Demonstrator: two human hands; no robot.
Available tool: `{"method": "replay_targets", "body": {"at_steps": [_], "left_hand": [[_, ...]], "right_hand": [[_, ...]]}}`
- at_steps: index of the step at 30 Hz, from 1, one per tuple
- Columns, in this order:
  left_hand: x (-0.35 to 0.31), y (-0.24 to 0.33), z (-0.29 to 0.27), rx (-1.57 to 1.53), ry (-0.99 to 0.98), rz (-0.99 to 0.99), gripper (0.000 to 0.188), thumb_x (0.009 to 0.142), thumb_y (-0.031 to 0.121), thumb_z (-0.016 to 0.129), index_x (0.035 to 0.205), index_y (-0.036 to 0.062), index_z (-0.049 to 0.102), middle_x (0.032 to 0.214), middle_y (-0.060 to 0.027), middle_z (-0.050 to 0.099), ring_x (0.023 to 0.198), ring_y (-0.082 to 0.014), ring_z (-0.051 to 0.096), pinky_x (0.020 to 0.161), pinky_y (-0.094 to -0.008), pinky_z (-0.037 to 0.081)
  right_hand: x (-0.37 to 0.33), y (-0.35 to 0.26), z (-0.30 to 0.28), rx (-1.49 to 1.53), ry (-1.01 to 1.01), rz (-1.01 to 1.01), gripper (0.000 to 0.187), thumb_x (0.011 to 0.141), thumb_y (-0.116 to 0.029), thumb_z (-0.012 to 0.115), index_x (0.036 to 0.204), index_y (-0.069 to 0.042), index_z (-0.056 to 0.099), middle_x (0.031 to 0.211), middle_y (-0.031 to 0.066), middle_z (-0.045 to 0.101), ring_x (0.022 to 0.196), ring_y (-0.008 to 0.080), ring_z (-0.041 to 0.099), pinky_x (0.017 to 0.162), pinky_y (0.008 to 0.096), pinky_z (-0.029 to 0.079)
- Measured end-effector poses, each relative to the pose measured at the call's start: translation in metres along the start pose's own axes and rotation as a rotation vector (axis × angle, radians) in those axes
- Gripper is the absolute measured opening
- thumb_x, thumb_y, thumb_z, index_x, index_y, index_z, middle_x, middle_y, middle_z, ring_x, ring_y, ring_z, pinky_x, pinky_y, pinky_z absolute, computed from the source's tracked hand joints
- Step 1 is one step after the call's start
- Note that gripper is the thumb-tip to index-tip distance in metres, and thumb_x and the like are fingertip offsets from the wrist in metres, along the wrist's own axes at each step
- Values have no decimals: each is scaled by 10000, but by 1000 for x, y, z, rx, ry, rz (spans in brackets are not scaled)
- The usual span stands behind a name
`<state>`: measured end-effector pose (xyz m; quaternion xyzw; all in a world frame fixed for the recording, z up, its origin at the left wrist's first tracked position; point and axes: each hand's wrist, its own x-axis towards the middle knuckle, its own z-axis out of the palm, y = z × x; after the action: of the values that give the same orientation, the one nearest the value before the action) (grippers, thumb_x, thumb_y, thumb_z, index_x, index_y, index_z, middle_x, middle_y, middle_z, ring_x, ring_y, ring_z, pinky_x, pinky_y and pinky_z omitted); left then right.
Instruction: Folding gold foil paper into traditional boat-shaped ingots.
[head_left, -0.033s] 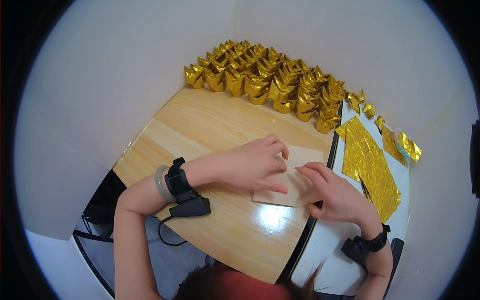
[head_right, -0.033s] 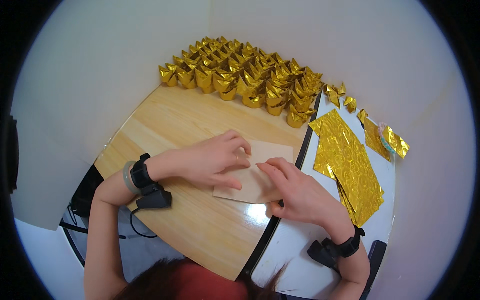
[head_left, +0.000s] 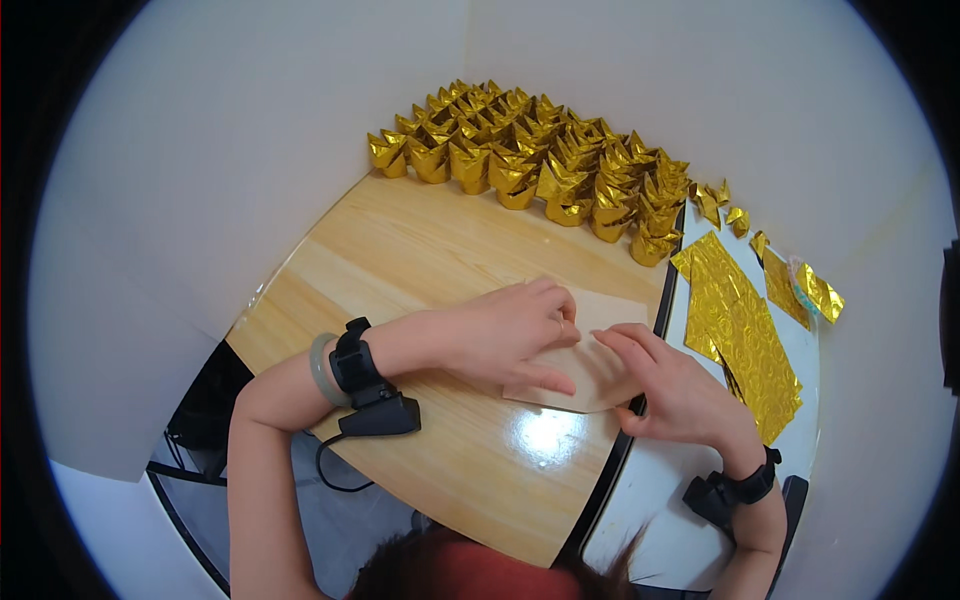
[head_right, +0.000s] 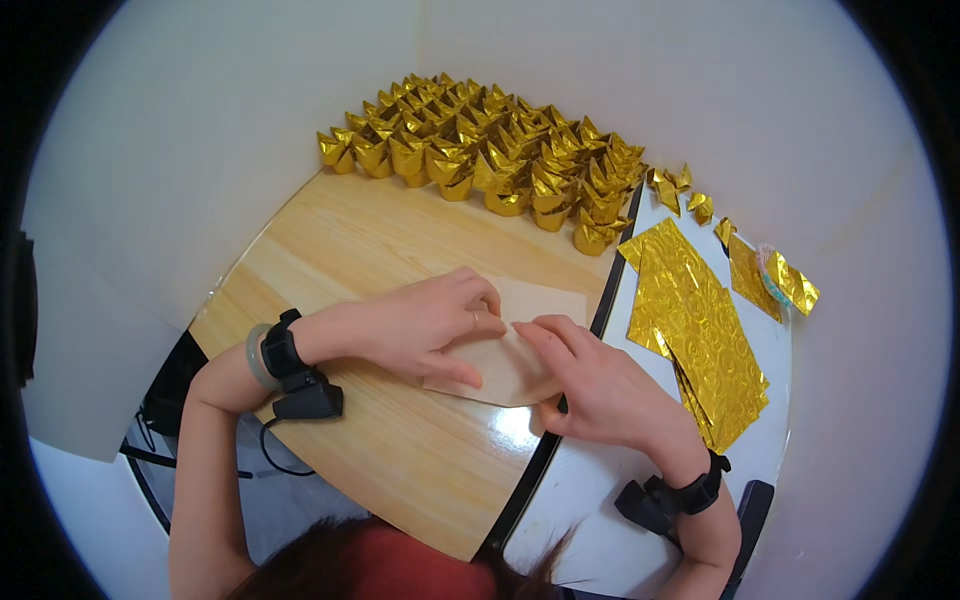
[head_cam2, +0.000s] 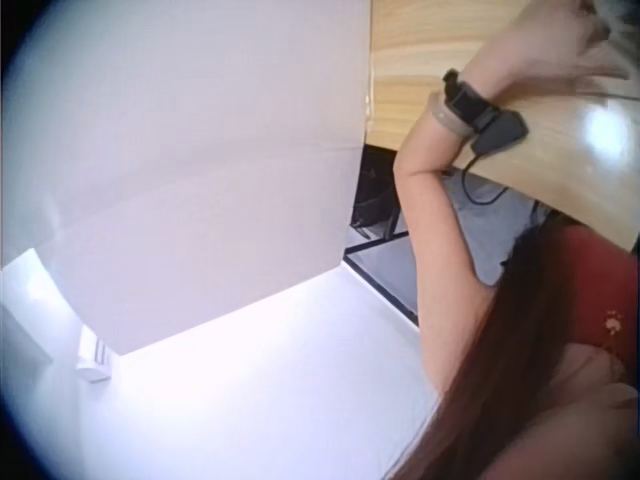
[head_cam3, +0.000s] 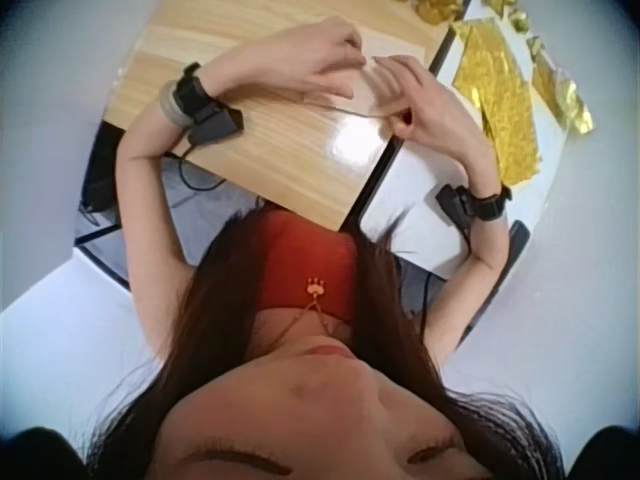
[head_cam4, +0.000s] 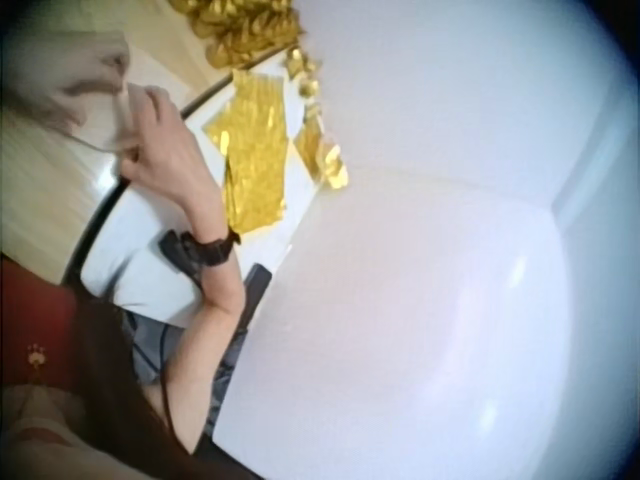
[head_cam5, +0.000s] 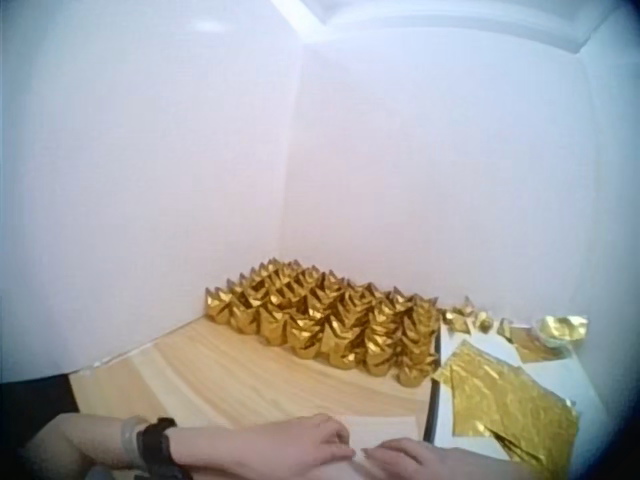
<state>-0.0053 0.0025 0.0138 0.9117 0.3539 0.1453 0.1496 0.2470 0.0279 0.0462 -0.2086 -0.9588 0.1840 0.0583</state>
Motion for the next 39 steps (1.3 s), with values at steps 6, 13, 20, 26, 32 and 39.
{"method": "replay_targets", "body": {"at_steps": [6, 13, 20, 26, 32, 39], "left_hand": [[2, 8, -6, 33, -57, -68, 911, 672, 451, 758, 1382, 39, 362, 1129, -167, 564, 1071, -339, 523, 949, -402, 403], [-7, 1, -15, -143, -76, -109, 1002, 627, 405, 802, 1416, 30, 310, 1167, -147, 569, 1072, -340, 524, 940, -394, 417], [-4, 3, -17, -253, -64, -183, 932, 729, 325, 750, 1441, 28, 229, 1160, -148, 567, 1045, -338, 542, 943, -389, 416], [4, -4, -1, -448, 178, -375, 788, 812, 177, 684, 1444, 60, 228, 1158, -150, 557, 1040, -331, 551, 963, -395, 406], [4, -16, 10, 237, 411, 52, 538, 844, 142, 643, 1339, 82, 439, 1305, -144, 457, 1215, -304, 444, 1013, -462, 364], [-1, -12, 25, 154, -203, 17, 661, 941, 503, 418, 1447, 98, 288, 1530, -172, 171, 1426, -317, 144, 1124, -551, 143]], "right_hand": [[1, 10, 5, 154, 99, 94, 637, 740, -92, 631, 1334, -87, 398, 1165, 151, 532, 921, 313, 619, 784, 377, 521], [-2, 23, 3, 182, 43, 98, 536, 780, -59, 597, 1298, -99, 469, 965, 138, 659, 904, 277, 637, 796, 356, 516], [-1, 35, 9, 376, 158, 272, 491, 784, -31, 598, 1260, -79, 488, 936, 128, 607, 808, 236, 620, 766, 316, 509], [8, 41, 21, 336, 389, 335, 459, 810, -37, 603, 1251, -71, 479, 888, 122, 571, 744, 221, 597, 685, 326, 492], [14, 47, 29, 197, 449, 415, 451, 817, -36, 599, 1249, -64, 474, 886, 133, 579, 723, 239, 603, 674, 334, 489], [12, 48, 30, -45, 484, 389, 534, 806, -88, 641, 1294, -30, 431, 1103, 179, 538, 963, 309, 567, 808, 391, 477]]}}
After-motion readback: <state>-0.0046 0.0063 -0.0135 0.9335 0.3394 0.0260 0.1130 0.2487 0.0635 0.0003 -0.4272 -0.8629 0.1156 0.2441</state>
